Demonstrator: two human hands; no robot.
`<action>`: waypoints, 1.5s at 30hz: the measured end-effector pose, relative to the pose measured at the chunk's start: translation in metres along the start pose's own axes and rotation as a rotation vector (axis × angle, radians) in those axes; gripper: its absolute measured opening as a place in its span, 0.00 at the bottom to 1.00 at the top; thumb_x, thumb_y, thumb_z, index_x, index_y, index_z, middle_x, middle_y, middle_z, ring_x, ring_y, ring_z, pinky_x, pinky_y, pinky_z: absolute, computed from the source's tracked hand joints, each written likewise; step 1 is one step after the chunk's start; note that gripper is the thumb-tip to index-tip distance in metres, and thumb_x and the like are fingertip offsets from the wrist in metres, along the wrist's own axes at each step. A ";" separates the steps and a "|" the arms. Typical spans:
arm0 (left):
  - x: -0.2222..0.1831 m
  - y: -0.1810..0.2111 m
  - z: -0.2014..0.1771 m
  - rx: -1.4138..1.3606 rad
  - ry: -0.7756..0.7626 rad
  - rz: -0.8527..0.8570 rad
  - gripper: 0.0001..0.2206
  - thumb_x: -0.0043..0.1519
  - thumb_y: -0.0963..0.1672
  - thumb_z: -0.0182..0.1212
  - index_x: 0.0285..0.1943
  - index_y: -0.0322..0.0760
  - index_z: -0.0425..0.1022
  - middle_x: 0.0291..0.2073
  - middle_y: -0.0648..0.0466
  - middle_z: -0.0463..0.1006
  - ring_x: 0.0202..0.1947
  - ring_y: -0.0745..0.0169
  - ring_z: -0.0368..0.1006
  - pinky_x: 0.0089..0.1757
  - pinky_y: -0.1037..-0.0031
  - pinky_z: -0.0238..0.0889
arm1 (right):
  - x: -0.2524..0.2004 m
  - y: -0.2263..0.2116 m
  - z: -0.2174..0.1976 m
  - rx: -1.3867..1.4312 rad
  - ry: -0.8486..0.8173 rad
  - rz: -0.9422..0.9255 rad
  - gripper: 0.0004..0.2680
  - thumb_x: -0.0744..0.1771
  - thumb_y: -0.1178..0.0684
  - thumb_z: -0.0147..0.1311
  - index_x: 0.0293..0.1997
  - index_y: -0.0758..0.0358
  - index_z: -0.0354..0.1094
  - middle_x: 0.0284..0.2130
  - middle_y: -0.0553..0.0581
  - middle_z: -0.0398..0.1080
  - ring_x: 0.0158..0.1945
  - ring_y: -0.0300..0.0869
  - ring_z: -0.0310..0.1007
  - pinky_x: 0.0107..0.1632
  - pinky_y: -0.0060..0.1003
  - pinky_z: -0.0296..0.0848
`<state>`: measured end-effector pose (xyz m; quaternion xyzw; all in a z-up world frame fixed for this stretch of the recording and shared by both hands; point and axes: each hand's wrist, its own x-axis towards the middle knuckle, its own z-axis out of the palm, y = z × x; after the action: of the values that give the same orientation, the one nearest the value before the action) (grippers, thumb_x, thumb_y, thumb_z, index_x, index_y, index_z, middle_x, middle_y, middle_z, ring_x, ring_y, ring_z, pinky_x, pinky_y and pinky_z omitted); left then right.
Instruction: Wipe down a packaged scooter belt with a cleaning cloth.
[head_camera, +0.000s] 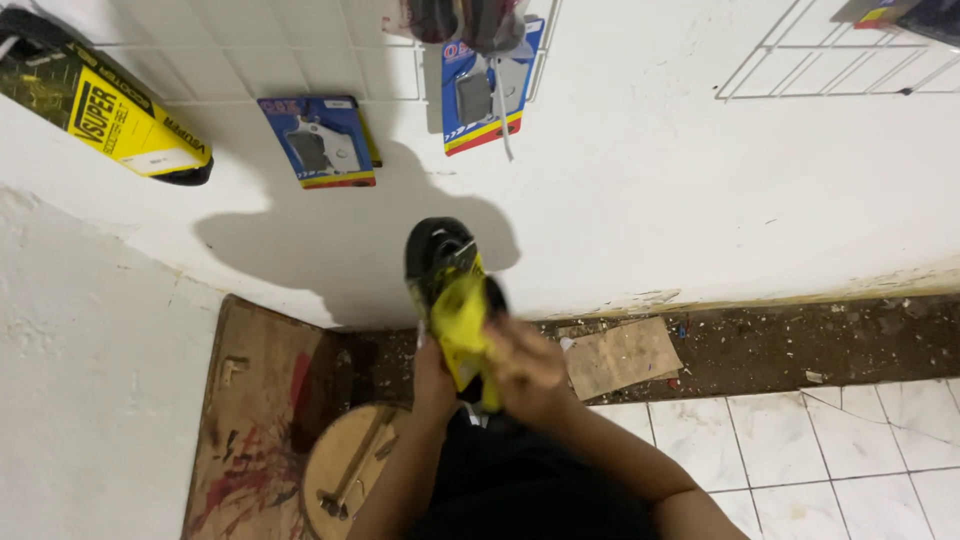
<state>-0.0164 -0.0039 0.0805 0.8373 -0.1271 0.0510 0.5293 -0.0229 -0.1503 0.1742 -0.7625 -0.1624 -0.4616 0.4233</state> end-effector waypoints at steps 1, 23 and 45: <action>-0.002 -0.002 0.003 -0.168 -0.044 -0.058 0.25 0.67 0.41 0.52 0.71 0.15 0.56 0.58 0.22 0.69 0.58 0.21 0.65 0.58 0.44 0.56 | -0.003 -0.009 0.003 0.037 -0.011 -0.026 0.11 0.62 0.63 0.62 0.47 0.65 0.79 0.43 0.67 0.79 0.41 0.61 0.81 0.39 0.48 0.80; 0.001 -0.066 0.051 -0.636 -0.079 -0.158 0.18 0.64 0.47 0.42 0.55 0.31 0.68 0.39 0.48 0.73 0.33 0.55 0.68 0.35 0.65 0.60 | 0.013 0.020 0.025 0.014 0.015 -0.019 0.14 0.62 0.62 0.57 0.52 0.63 0.79 0.47 0.67 0.78 0.38 0.58 0.79 0.41 0.46 0.78; 0.040 0.006 0.095 -1.018 -0.135 -0.699 0.25 0.71 0.54 0.50 0.65 0.29 0.71 0.60 0.40 0.75 0.60 0.45 0.71 0.62 0.49 0.58 | 0.079 0.076 -0.037 -0.035 0.029 0.059 0.18 0.66 0.63 0.54 0.64 0.65 0.69 0.48 0.69 0.63 0.38 0.49 0.67 0.41 0.43 0.74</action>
<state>0.0156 -0.0982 0.0528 0.4735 0.1128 -0.2454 0.8384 0.0461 -0.2357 0.2113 -0.7674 -0.1254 -0.4629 0.4256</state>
